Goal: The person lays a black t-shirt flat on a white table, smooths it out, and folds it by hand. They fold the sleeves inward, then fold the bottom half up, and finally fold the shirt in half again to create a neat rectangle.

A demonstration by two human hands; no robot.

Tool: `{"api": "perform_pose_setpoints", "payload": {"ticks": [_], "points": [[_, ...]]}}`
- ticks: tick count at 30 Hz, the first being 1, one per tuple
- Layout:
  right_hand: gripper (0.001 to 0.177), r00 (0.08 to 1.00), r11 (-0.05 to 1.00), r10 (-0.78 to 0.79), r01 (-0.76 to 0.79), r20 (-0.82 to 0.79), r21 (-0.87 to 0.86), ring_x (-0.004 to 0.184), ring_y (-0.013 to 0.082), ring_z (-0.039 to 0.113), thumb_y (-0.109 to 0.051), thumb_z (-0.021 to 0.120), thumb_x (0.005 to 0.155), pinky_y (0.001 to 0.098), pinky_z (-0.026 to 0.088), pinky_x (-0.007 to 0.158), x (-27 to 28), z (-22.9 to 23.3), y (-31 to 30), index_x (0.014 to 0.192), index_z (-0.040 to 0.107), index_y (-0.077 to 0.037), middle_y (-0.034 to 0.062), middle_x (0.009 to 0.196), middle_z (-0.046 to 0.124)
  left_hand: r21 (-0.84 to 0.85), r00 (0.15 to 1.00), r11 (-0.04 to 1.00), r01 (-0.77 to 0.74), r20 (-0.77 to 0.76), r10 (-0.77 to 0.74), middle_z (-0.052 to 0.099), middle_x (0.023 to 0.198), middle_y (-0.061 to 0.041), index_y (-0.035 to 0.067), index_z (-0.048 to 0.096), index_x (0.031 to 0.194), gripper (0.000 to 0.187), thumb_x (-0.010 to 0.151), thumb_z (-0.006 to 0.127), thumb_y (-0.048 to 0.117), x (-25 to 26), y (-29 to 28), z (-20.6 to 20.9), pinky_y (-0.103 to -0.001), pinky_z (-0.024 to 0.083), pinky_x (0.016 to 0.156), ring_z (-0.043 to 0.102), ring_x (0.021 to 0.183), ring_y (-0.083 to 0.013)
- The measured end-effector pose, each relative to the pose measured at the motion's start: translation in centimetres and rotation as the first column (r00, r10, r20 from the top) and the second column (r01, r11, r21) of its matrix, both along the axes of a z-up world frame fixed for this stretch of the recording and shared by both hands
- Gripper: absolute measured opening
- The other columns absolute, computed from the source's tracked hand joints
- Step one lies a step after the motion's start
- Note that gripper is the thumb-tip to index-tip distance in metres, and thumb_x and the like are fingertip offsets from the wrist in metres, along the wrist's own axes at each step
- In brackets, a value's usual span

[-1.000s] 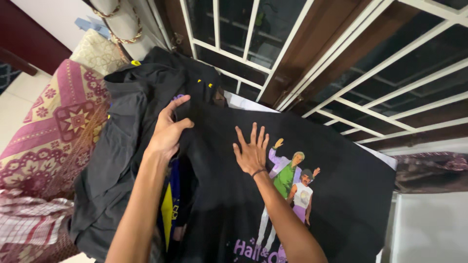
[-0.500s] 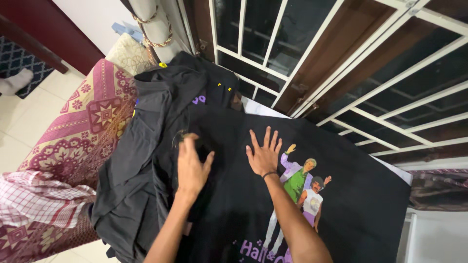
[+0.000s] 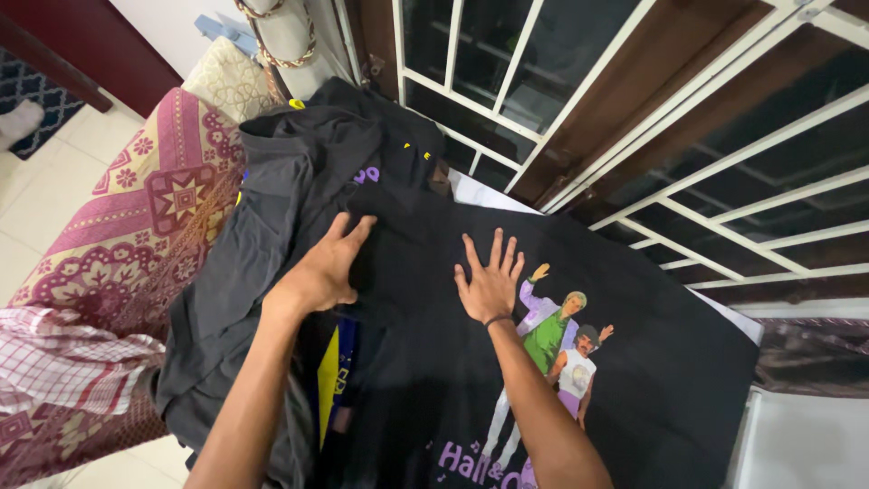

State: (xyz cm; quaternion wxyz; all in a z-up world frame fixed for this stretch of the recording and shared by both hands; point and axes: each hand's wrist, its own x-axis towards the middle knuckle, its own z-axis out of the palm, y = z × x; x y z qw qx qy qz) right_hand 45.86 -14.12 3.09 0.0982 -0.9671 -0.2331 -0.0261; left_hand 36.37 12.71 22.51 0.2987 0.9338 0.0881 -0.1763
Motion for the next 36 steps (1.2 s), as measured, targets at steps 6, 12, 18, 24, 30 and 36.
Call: {"api": "perform_pose_setpoints", "payload": {"ticks": [6, 12, 18, 24, 30, 36], "points": [[0.063, 1.000, 1.000, 0.004, -0.004, 0.010, 0.003, 0.150, 0.0541, 0.016, -0.048, 0.052, 0.097, 0.0662, 0.013, 0.118, 0.0, -0.1, 0.0, 0.156, 0.039, -0.033, 0.0289, 0.165, 0.019, 0.327, 0.994, 0.939, -0.103, 0.069, 0.085, 0.032, 0.158, -0.024, 0.019, 0.034, 0.157, 0.102, 0.069, 0.078, -0.009, -0.3, -3.6, -0.5, -0.050, 0.057, 0.091, 0.062, 0.115, -0.0434], [0.063, 0.999, 0.999, 0.024, -0.025, 0.023, 0.044, 0.149, 0.0556, 0.017, -0.047, 0.054, 0.097, 0.0675, 0.015, 0.117, 0.0, -1.0, -0.2, 0.156, 0.041, -0.031, 0.0298, 0.164, 0.020, 0.126, 0.549, 0.886, -0.447, 0.820, 0.161, 0.052, 0.133, -0.020, 0.009, 0.061, 0.123, 0.057, 0.070, 0.079, 0.004, -3.8, -9.5, -0.9, -0.053, 0.047, 0.100, 0.054, 0.118, -0.0434], [0.048, 0.994, 0.938, 0.106, -0.089, -0.033, 0.334, 0.149, 0.0555, 0.029, -0.030, 0.058, 0.098, 0.0684, 0.022, 0.120, 1.9, -2.8, -4.2, 0.145, 0.057, -0.022, 0.0231, 0.162, 0.043, -0.056, 0.648, 0.998, 0.007, 0.761, 0.038, 0.062, 0.123, -0.016, 0.005, 0.063, 0.117, 0.038, 0.080, 0.073, 0.003, 0.4, -16.1, -10.0, -0.051, 0.043, 0.107, 0.052, 0.122, -0.0409], [0.054, 0.964, 0.947, -0.205, 0.151, 0.170, 0.282, 0.142, 0.0559, 0.038, -0.024, 0.061, 0.089, 0.0659, 0.027, 0.119, 3.4, -2.6, -12.1, 0.142, 0.057, -0.014, 0.0270, 0.154, 0.046, 0.270, 0.832, 0.963, 0.010, 0.532, -0.158, 0.042, 0.148, -0.026, 0.006, 0.054, 0.138, 0.057, 0.090, 0.064, 0.035, 6.8, -16.9, -18.8, -0.057, 0.027, 0.116, 0.034, 0.138, -0.0512], [0.060, 0.960, 0.962, -0.261, 0.250, 0.099, 0.109, 0.146, 0.0532, 0.031, -0.036, 0.064, 0.094, 0.0687, 0.022, 0.115, 4.1, -2.5, -15.9, 0.150, 0.049, -0.019, 0.0220, 0.161, 0.037, 0.281, 0.846, 0.959, 0.037, 0.502, -0.180, 0.030, 0.161, -0.024, 0.010, 0.046, 0.152, 0.068, 0.097, 0.053, 0.050, 7.7, -14.9, -22.5, -0.056, 0.020, 0.123, 0.026, 0.148, -0.0487], [0.068, 0.942, 0.943, -0.333, 0.332, 0.047, 0.016, 0.146, 0.0524, 0.024, -0.040, 0.064, 0.090, 0.0704, 0.017, 0.114, 4.8, -2.0, -14.3, 0.154, 0.045, -0.022, 0.0216, 0.164, 0.028, 0.295, 0.861, 0.954, 0.062, 0.468, -0.200, 0.029, 0.161, -0.024, 0.011, 0.047, 0.151, 0.067, 0.096, 0.052, 0.050, 8.0, -14.7, -21.9, -0.057, 0.020, 0.122, 0.026, 0.148, -0.0485]]}}
